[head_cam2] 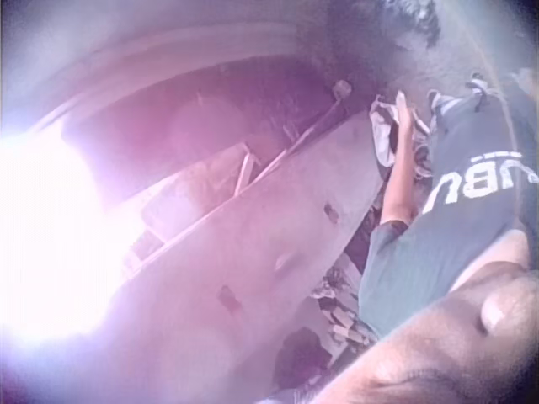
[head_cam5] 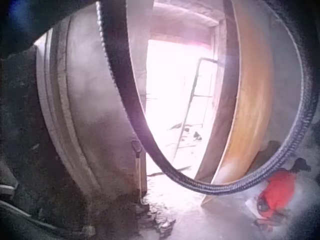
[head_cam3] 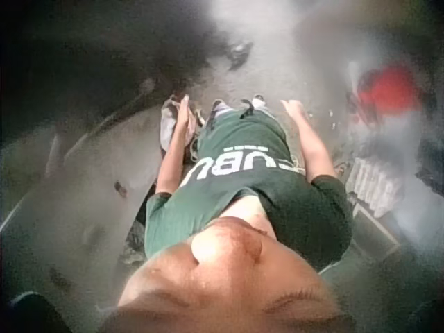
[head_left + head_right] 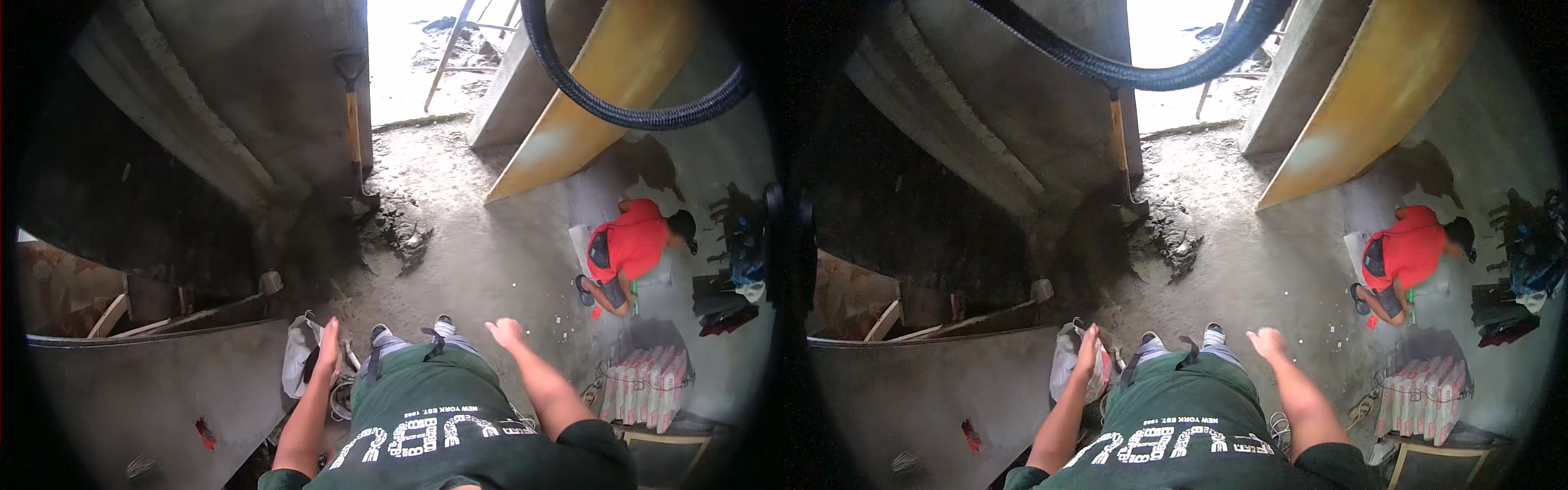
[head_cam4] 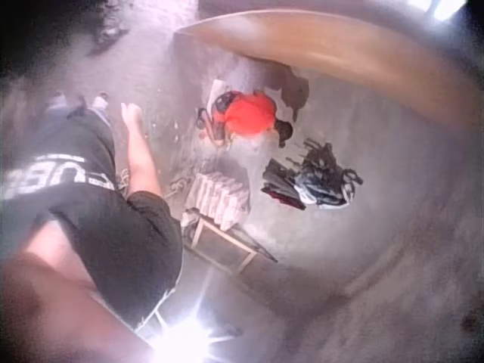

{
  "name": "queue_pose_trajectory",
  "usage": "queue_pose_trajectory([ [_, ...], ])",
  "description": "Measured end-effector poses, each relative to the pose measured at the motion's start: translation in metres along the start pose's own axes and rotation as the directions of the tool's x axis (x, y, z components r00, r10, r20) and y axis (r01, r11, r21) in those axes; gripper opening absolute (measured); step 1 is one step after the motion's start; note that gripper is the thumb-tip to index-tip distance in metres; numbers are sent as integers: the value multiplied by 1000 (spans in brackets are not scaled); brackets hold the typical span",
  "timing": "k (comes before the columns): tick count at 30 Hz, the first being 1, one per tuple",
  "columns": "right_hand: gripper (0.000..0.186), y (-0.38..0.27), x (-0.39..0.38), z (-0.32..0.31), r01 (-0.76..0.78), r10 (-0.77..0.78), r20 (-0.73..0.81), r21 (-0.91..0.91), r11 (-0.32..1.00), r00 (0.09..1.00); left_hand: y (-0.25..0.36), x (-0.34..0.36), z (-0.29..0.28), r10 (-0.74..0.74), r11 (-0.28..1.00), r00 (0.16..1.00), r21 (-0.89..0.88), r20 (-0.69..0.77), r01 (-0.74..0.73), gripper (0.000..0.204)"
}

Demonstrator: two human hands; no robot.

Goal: Applying wet cement mixture to a base using a hand trowel.

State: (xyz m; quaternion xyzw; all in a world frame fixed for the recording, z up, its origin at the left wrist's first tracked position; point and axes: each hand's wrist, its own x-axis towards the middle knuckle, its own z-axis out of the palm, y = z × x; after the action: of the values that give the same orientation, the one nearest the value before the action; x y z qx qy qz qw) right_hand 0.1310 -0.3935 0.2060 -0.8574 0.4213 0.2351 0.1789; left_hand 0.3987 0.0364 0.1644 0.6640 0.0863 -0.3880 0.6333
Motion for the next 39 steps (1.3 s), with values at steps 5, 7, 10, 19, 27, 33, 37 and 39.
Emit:
queue_pose_trajectory([
  [5, 49, 94, -17, 68, -134, 146, -80, 134, 982, 986, -118, -30, -66, -73, 818, 985, 556, -155, 148, 58],
  [7, 50, 108, -6, 88, -118, 137, -139, 134, 984, 981, -119, -54, -56, -109, 696, 979, 691, -170, 198, 62],
  [10, 46, 72, 8, 90, -26, 51, -69, 324, 946, 996, -131, -56, -81, -167, 535, 973, 813, -162, 227, 64],
  [19, 33, 12, 68, 49, 70, -239, 110, 770, 634, 965, -33, -22, -16, 123, 776, 961, 627, -247, 62, 47],
  [27, 22, 79, 71, 68, -131, -172, 330, 722, 680, 928, -44, -66, 20, 42, 817, 984, 572, -174, 66, 53],
  [33, 20, 122, 79, 77, -173, -157, 408, 661, 730, 900, -137, -140, 11, -214, 755, 931, 555, -296, 350, 55],
  [37, 20, 123, 95, 56, -168, -149, 439, 604, 779, 886, -159, -175, 23, -249, 717, 916, 576, -315, 393, 53],
  [39, 20, 120, 107, 48, -153, -167, 427, 619, 770, 889, -155, -189, 41, -242, 759, 900, 507, -362, 408, 52],
])
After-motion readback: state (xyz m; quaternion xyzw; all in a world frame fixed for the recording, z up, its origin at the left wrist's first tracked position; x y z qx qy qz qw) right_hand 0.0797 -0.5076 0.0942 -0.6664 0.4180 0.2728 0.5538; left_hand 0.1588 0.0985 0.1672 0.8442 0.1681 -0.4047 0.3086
